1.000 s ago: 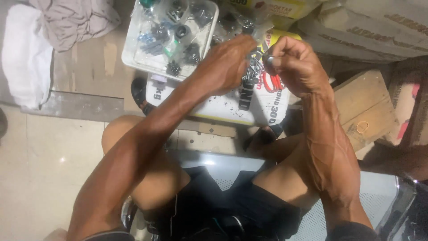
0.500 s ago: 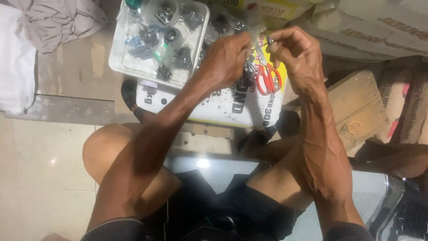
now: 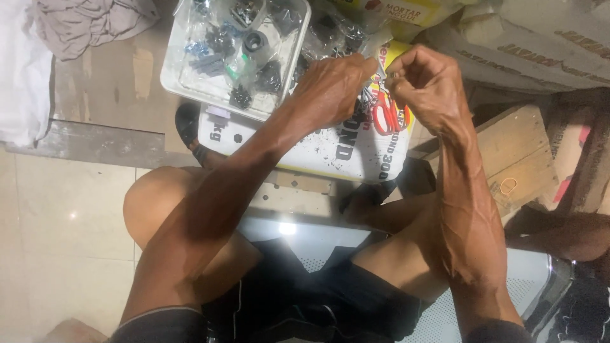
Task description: Sorting small black plastic parts from a pile into a white plastic tray.
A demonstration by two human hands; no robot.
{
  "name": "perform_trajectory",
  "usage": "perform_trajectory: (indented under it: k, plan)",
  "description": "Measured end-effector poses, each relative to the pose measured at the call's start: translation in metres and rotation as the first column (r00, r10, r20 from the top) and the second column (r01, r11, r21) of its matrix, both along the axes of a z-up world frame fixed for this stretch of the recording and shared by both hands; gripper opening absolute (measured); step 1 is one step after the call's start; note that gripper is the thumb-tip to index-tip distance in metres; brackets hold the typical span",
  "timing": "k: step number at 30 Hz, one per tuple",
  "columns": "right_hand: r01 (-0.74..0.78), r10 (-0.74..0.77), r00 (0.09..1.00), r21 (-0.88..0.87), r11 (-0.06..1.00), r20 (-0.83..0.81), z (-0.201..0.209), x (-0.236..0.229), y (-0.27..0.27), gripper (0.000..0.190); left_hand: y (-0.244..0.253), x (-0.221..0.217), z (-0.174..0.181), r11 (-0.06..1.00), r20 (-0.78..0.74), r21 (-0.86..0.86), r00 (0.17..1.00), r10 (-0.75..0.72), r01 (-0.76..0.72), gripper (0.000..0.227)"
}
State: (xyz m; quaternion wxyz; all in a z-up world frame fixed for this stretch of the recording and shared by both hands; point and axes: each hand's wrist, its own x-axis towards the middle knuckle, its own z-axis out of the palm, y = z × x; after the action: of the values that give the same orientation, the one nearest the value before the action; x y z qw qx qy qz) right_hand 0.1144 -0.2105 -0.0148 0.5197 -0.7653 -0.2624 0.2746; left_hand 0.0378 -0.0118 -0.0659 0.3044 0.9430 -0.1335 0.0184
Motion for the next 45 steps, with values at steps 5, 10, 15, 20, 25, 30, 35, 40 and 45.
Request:
perform_trajectory:
  k: [5,10,15,20,25,30,35,40,45]
  plan:
    - [-0.04,0.05,0.996,-0.121,0.992,0.08,0.011,-0.014,0.017,0.009,-0.003,-0.007,0.0,0.999,-0.012,-0.031,1.0,0.011,-0.012,0.035]
    - [0.001,0.039,0.975,-0.178,0.984,0.218,0.0,-0.013,0.019,0.007,-0.004,-0.005,-0.001,0.992,0.078,-0.097,0.993,0.09,-0.082,0.038]
    - [0.068,-0.045,0.957,-0.073,0.995,0.285,-0.008,-0.009,0.012,0.008,-0.016,0.008,-0.011,0.884,0.001,-0.217,0.905,0.424,-0.414,0.006]
    - [0.073,-0.061,0.966,-0.039,0.997,0.252,-0.004,-0.019,0.016,0.007,-0.021,0.016,-0.026,0.769,-0.182,-0.441,0.885,0.428,-0.463,0.019]
    - [0.07,-0.047,0.973,-0.095,0.993,0.226,-0.019,-0.026,0.016,0.016,-0.031,0.02,-0.063,0.797,-0.113,-0.395,0.885,0.451,-0.457,0.026]
    - [0.057,0.005,0.968,-0.24,0.969,0.25,-0.017,-0.032,0.014,0.023,-0.024,0.014,-0.047,0.801,-0.405,-0.085,0.755,0.516,-0.593,0.017]
    - [0.043,0.121,0.957,-0.543,0.839,0.264,-0.054,-0.024,0.008,0.016,-0.022,0.012,-0.076,0.815,-0.395,-0.019,0.753,0.526,-0.579,0.023]
    - [0.048,0.33,0.825,-0.638,0.769,0.459,-0.129,-0.017,0.009,0.018,-0.002,0.032,-0.023,0.694,-0.501,-0.122,0.648,0.574,-0.709,0.009]
    - [0.126,0.333,0.775,-0.648,0.751,0.537,-0.133,-0.027,0.024,0.03,0.027,0.033,0.014,0.563,-0.301,-0.571,0.79,0.533,-0.598,0.011]
